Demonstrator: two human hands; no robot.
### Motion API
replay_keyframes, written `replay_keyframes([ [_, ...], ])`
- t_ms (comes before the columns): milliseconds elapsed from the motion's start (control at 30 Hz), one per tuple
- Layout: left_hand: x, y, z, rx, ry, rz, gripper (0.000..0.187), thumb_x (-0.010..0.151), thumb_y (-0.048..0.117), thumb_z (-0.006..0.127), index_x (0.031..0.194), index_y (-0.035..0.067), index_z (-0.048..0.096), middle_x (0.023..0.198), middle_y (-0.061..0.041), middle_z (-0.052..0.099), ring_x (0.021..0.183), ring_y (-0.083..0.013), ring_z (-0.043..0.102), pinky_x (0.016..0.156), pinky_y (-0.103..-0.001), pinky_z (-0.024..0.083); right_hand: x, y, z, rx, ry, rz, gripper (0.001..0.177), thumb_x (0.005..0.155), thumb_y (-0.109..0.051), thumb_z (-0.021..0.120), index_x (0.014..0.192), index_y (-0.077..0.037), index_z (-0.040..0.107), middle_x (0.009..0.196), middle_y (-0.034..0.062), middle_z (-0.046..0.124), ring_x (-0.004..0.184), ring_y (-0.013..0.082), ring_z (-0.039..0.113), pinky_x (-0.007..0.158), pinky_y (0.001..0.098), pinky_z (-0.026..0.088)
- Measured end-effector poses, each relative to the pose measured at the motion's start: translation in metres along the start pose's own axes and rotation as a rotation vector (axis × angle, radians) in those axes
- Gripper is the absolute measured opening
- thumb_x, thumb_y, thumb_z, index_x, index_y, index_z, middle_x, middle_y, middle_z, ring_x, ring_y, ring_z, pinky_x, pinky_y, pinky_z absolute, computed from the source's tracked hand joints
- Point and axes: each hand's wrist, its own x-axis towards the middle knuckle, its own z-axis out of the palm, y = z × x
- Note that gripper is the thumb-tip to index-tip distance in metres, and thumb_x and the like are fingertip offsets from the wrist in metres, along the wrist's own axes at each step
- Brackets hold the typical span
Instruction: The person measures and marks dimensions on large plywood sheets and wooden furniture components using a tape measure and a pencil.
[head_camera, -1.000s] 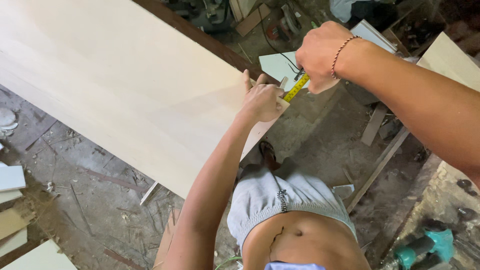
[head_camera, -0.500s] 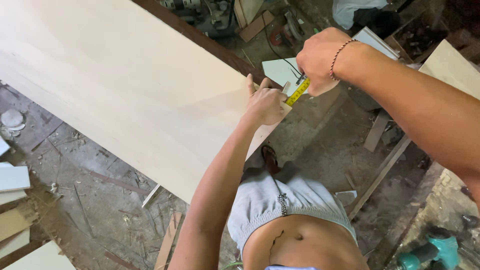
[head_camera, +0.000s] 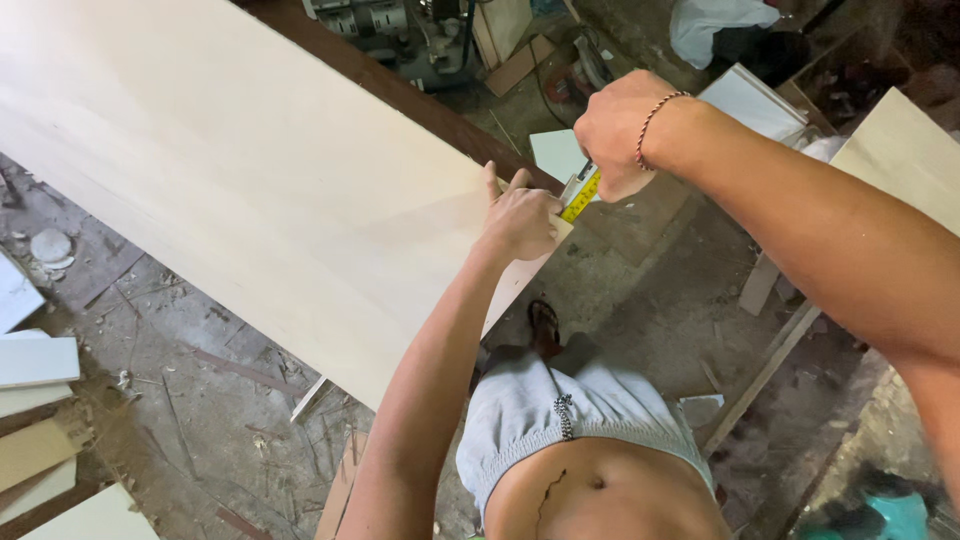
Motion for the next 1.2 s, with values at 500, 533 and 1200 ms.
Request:
replay_keyframes([
  [500,0.015,-0.003,0.018,0.09,-0.054,-0.135,0.034,0.079,0.031,0.067,0.113,0.03,0.071,0.116,0.011,0.068,0.132,-0.0176,0.042,0.12,-0.073,-0.005,0.022,0.036,0.029,0.05,0.176,-0.251,0.046,0.074,-0.037,0.058,0.11,-0.018,0.078,0.107,0.0078,0.076,0.109,0.0274,0.07,0.092,0.0448,0.056],
  [533,0.016,-0.003,0.021,0.093,-0.044,-0.162,0.034,0.079,0.031,0.067,0.113,0.03,0.071,0.116,0.011,0.068,0.132,-0.0176,0.042,0.12,-0.073,-0.005,0.022,0.042,0.031,0.036,0.195,-0.267,0.046,0.074,-0.037,0.058,0.11,-0.018,0.078,0.107,0.0078,0.076,0.109,0.0274,0.07,0.092,0.0448,0.056],
  [1200,0.048,0.124,0.184,-0.651,1.384,-1.151,0.072,0.085,0.017,0.07,0.153,0.017,0.047,0.155,-0.016,0.046,0.146,-0.0314,0.038,0.123,-0.047,0.027,0.169,0.285,0.153,0.403,0.061,-0.627,0.012,0.064,-0.03,0.066,0.063,-0.02,0.073,0.065,0.0044,0.069,0.069,0.0225,0.064,0.07,0.0332,0.052],
])
